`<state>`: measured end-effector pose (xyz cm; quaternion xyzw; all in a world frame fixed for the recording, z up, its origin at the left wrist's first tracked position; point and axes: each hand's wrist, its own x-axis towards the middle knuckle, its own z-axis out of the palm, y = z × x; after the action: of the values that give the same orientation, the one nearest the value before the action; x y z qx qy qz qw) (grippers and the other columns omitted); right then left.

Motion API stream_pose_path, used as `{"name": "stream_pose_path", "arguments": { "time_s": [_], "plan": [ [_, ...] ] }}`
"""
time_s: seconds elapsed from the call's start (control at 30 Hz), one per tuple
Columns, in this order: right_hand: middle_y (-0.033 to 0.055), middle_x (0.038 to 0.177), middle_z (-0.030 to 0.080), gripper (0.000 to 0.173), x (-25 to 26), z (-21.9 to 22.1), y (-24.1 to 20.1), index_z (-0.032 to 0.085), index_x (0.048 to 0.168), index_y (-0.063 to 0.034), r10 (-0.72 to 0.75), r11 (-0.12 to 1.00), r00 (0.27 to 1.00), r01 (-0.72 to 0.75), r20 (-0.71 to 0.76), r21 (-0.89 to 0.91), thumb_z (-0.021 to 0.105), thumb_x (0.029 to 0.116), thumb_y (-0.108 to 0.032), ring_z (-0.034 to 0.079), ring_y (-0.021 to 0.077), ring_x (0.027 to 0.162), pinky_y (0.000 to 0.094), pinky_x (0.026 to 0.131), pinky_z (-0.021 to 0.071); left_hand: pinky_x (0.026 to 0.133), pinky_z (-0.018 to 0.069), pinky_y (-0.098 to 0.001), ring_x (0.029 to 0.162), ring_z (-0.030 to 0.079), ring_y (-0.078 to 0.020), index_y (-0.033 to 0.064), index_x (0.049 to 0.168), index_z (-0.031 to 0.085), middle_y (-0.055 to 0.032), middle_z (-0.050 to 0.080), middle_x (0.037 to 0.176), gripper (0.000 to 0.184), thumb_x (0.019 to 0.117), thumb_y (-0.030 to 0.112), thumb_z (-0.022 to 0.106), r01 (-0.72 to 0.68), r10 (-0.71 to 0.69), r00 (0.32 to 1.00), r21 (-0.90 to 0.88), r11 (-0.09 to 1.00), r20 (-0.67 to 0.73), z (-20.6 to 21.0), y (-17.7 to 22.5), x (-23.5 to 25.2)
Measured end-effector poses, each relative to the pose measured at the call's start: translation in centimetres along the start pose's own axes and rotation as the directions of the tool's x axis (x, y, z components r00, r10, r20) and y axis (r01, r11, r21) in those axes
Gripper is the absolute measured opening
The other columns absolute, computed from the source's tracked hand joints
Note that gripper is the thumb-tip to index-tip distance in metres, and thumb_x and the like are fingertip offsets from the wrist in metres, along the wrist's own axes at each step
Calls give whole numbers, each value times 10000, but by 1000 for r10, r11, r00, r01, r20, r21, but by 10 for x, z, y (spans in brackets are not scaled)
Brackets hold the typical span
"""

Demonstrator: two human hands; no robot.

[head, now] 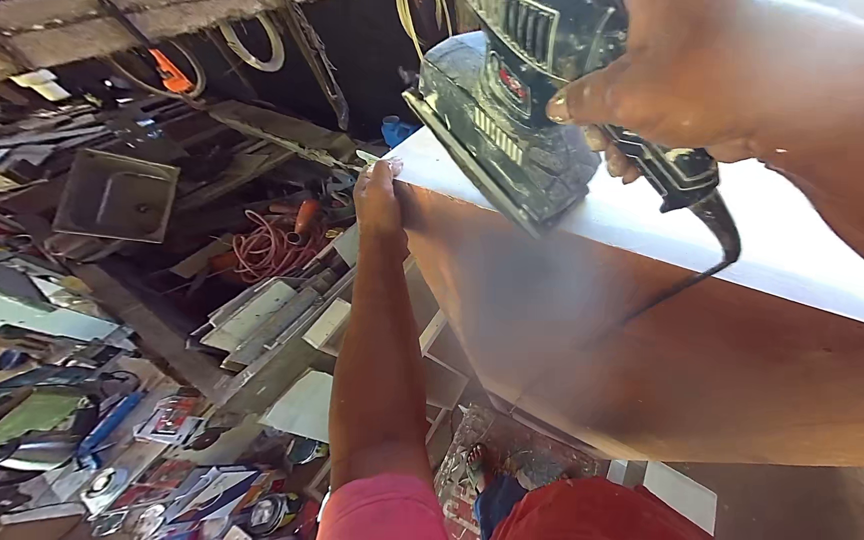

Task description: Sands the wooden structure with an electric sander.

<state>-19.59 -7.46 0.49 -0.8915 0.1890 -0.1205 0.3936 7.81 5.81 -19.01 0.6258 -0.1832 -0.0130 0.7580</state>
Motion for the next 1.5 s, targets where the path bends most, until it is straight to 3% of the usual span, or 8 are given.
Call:
{"name": "stream_pose_path", "arguments": {
  "time_s": [0.23,0.37,0.57,0.9,1.07,1.23,1.37,1.5],
  "plan": [
    [35,701,640,186,-35,-34,37,612,1101,-132,-8,999,998,11,-66,52,712,964,-209,637,137,471,287,409,580,864,549,-360,996,654,-101,122,1148,640,-7,677,1044,276,989,320,532,23,-23,1000,46,999,6,3,3,-1],
    [59,759,643,252,-16,-25,21,606,1204,-135,35,998,998,-33,-42,46,691,982,-218,635,129,500,264,444,574,883,547,-369,1013,655,-106,124,1161,642,-9,680,1066,285,999,329,528,18,-18,1000,59,998,-5,1,0,1],
    [48,687,565,211,18,-4,-2,597,1181,-80,38,999,999,-38,11,2,624,1034,-228,583,93,463,216,436,535,868,553,-375,992,662,-112,114,1146,648,-14,682,1032,273,999,317,539,-8,8,1000,36,999,-6,-1,-3,3],
    [49,735,642,250,-35,-35,29,606,1187,-154,95,995,993,-94,-68,21,685,989,-286,641,126,495,259,424,570,908,549,-395,1055,654,-126,117,1196,638,-28,680,1108,321,993,347,542,18,-18,1000,59,998,4,1,-2,2],
    [44,739,623,247,-10,-19,11,618,1199,-110,37,999,999,-36,-37,9,684,992,-226,620,105,498,233,454,560,880,556,-377,1006,664,-117,113,1166,635,-20,681,1058,287,991,322,544,-2,2,1000,37,999,0,1,-3,2],
    [40,637,562,204,12,-10,2,597,1156,-71,52,999,998,-52,34,1,621,1035,-233,589,98,455,218,431,534,875,556,-388,999,667,-120,117,1119,656,-14,689,1034,255,994,300,529,-22,21,1000,33,999,10,-1,-4,4],
    [22,634,573,156,-12,-23,13,638,1068,-78,69,998,998,-69,14,-6,623,1031,-229,588,89,454,220,421,537,876,556,-387,999,668,-117,121,1124,655,-8,690,1030,268,1007,326,528,-9,8,1000,35,999,19,-2,-4,5],
    [62,707,642,207,-43,-46,36,619,1143,-139,47,997,999,-47,-16,-58,685,987,-257,616,133,452,279,396,557,901,556,-398,1028,667,-131,105,1160,652,-28,693,1075,305,993,328,529,-21,20,999,47,999,29,-2,-4,4]
  ]
}}
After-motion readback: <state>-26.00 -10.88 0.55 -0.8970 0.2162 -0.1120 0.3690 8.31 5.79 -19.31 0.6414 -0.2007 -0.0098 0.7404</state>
